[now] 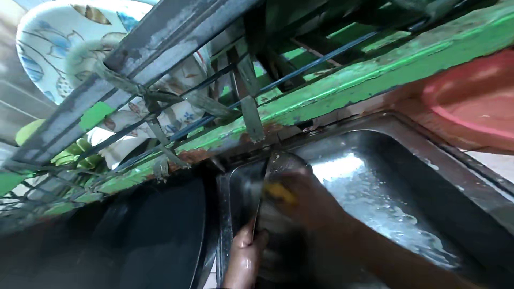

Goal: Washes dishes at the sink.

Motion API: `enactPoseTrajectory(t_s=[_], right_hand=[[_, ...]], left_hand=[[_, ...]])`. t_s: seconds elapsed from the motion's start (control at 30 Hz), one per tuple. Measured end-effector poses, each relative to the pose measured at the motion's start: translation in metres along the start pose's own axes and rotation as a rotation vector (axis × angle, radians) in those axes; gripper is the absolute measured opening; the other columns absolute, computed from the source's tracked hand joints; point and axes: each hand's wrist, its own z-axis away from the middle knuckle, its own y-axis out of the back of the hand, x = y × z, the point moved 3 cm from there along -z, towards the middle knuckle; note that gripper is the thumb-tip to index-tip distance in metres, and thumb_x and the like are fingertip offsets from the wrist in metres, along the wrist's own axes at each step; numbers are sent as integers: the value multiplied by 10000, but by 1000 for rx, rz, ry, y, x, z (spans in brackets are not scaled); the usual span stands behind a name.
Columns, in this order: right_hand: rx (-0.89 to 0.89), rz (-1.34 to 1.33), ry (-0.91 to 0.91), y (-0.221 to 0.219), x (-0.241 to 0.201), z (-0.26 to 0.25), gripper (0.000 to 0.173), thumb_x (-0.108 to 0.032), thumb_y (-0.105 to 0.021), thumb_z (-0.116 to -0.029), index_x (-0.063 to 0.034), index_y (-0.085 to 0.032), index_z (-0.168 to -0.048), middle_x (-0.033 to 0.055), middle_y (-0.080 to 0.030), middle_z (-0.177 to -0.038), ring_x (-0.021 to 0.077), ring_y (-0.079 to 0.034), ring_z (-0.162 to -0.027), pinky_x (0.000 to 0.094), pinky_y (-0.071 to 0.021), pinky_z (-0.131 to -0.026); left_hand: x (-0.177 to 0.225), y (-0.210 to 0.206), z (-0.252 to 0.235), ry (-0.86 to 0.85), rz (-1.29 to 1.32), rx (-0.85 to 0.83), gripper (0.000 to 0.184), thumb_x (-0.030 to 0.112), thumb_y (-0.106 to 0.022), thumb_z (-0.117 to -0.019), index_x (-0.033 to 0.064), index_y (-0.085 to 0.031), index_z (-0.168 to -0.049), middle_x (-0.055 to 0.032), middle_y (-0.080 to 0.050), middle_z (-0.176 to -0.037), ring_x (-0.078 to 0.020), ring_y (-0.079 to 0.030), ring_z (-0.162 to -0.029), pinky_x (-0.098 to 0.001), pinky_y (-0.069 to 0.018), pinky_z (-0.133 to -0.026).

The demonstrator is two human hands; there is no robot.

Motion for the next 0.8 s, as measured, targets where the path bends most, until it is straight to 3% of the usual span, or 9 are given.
enactPoseTrajectory(t_s=[0.13, 0.2, 0.3, 0.33, 0.4, 0.47, 0.6, 0.7, 0.8], right_hand=[[-46, -357, -608, -1, 76, -36, 448, -227, -756, -937, 45, -632, -1271, 260, -604, -1321, 413, -583, -1221, 624, -451, -1032], [-71, -379, -667, -3, 77, -33, 461, -253, -761, -937, 6, -626, -1294, 230, -622, -1309, 387, -609, -1189, 609, -476, -1014], [-148, -201, -328, -3, 16, -4, 486, -258, -751, -924, -35, -629, -1339, 189, -606, -1375, 339, -583, -1276, 539, -468, -1080], [-130, -153, -119, -11, -5, 12, 497, -268, -731, -915, -39, -631, -1345, 192, -609, -1384, 348, -571, -1305, 543, -457, -1097], [-20, -79, 314, -34, -40, 37, 371, -271, -680, -925, -93, -702, -1250, 160, -677, -1310, 366, -592, -1301, 581, -473, -1088], [-10, -16, 565, -55, -62, 54, 229, -211, -630, -959, -130, -728, -1149, 108, -716, -1215, 333, -617, -1269, 551, -496, -1067], [-3, 4, 703, -68, -58, 72, 199, -102, -608, -950, -171, -729, -1091, 48, -723, -1192, 263, -600, -1291, 469, -463, -1113], [27, -155, 427, -30, -26, 75, 271, -231, -709, -921, -126, -726, -1170, 125, -690, -1302, 329, -584, -1322, 567, -424, -1137], [253, -445, -272, 15, 38, 63, 445, -283, -690, -935, -25, -650, -1296, 108, -700, -1231, 171, -669, -1130, 413, -564, -977]], left_hand=[[-47, 8, 36, 5, 13, -144, 400, 28, -588, -982, -118, -565, -1355, -210, -663, -1286, -146, -647, -1170, -333, -494, -1063], [-58, 11, 43, 24, -147, -378, 339, 71, -647, -968, -94, -633, -1264, -196, -707, -1178, -186, -681, -1091, -388, -523, -1011], [-31, 28, 25, 73, 22, -438, 606, 176, -596, -961, -61, -421, -1491, -115, -655, -1296, -129, -647, -1117, -326, -529, -985], [-13, 31, 6, 52, 116, -333, 612, 320, -539, -982, -9, -416, -1482, 6, -668, -1113, -34, -629, -893, -224, -538, -787], [30, 33, -36, 97, 147, -169, 585, 465, -432, -1057, 78, -456, -1496, -6, -646, -1026, -75, -603, -800, -251, -526, -700], [58, 28, -68, 242, 65, -150, 521, 456, -475, -1070, 140, -509, -1483, -130, -664, -1228, -220, -653, -1041, -412, -548, -889], [75, 3, -90, 265, -133, -200, 271, 181, -602, -1030, 106, -629, -1289, -102, -680, -1002, -186, -644, -852, -375, -542, -761], [81, 3, -67, 199, -158, -168, 306, 180, -596, -1032, 135, -639, -1332, -71, -683, -1014, -147, -641, -858, -349, -538, -770], [65, 17, -33, 102, -41, -156, 367, 174, -588, -1015, 66, -603, -1366, -61, -707, -1146, -113, -685, -1004, -321, -577, -898]])
